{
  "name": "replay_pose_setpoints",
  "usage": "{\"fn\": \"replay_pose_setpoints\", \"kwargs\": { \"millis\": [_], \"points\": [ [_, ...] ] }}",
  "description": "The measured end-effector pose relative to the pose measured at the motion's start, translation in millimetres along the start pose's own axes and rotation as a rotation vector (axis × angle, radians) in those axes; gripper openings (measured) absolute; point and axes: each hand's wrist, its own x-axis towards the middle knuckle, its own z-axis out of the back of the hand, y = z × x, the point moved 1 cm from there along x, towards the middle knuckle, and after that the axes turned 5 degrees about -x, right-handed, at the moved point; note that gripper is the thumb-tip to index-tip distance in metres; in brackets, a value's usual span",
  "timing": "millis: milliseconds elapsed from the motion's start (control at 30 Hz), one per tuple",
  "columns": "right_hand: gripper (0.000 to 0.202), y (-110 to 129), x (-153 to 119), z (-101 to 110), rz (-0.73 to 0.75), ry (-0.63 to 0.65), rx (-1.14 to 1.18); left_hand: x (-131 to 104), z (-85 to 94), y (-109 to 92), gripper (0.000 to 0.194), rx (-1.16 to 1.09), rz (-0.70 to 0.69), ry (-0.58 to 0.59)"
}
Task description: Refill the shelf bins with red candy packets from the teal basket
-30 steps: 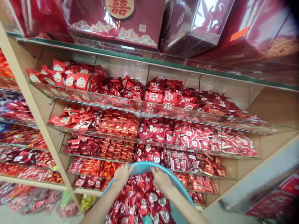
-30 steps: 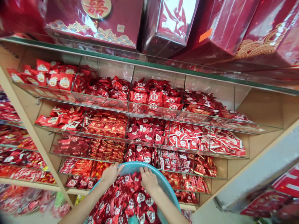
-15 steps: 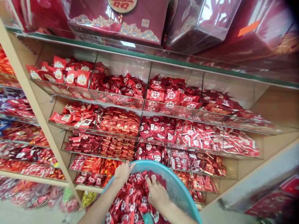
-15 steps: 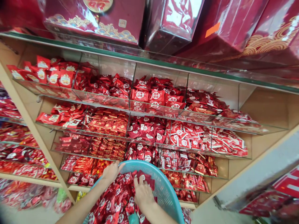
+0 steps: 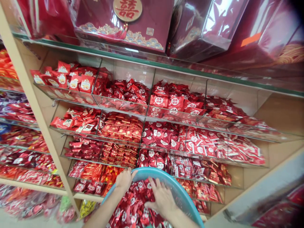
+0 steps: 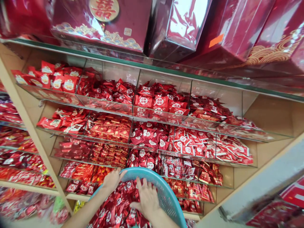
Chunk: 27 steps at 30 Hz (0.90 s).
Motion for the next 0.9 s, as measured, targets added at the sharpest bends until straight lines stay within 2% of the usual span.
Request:
{"fn": "replay_pose_setpoints", "kwargs": {
  "millis": [100, 233, 333, 400, 533, 667, 800, 900],
  "points": [
    [0.073, -10.4, 9.9, 61.8, 0.054, -0.166, 0.097, 0.3, -0.9, 0.5, 0.053, -0.011, -0.007, -0.012],
    [0.059, -38.5, 35.2, 144.4, 0.067, -0.399, 0.231, 0.3, -1.4, 1.2, 0.055, -0.024, -0.004, -0.005],
    [0.052, -63.6, 59.3, 178.8, 0.099, -0.465, 0.242, -0.2, -0.5, 1.2, 0.058, -0.026, -0.011, -0.002],
    [0.054, -76.3, 73.2, 184.8, 0.131, -0.39, 0.222, -0.8, 0.8, 1.0, 0.058, -0.029, -0.01, 0.002],
    [0.062, -87.0, 87.7, 174.3, 0.166, -0.178, 0.195, -2.5, 3.9, -0.1, 0.056, -0.045, 0.007, 0.024],
    [0.054, -90.2, 91.7, 163.5, 0.161, -0.141, 0.239, -4.2, 6.3, -1.4, 0.054, -0.051, 0.026, 0.036],
    [0.055, -96.2, 95.7, 162.5, 0.176, -0.091, 0.335, -4.2, 5.9, -1.5, 0.053, -0.051, 0.037, 0.053],
    [0.057, -97.0, 100.4, 170.3, 0.154, -0.163, 0.327, -3.6, 4.8, -1.3, 0.053, -0.051, 0.032, 0.055]
  ]
}}
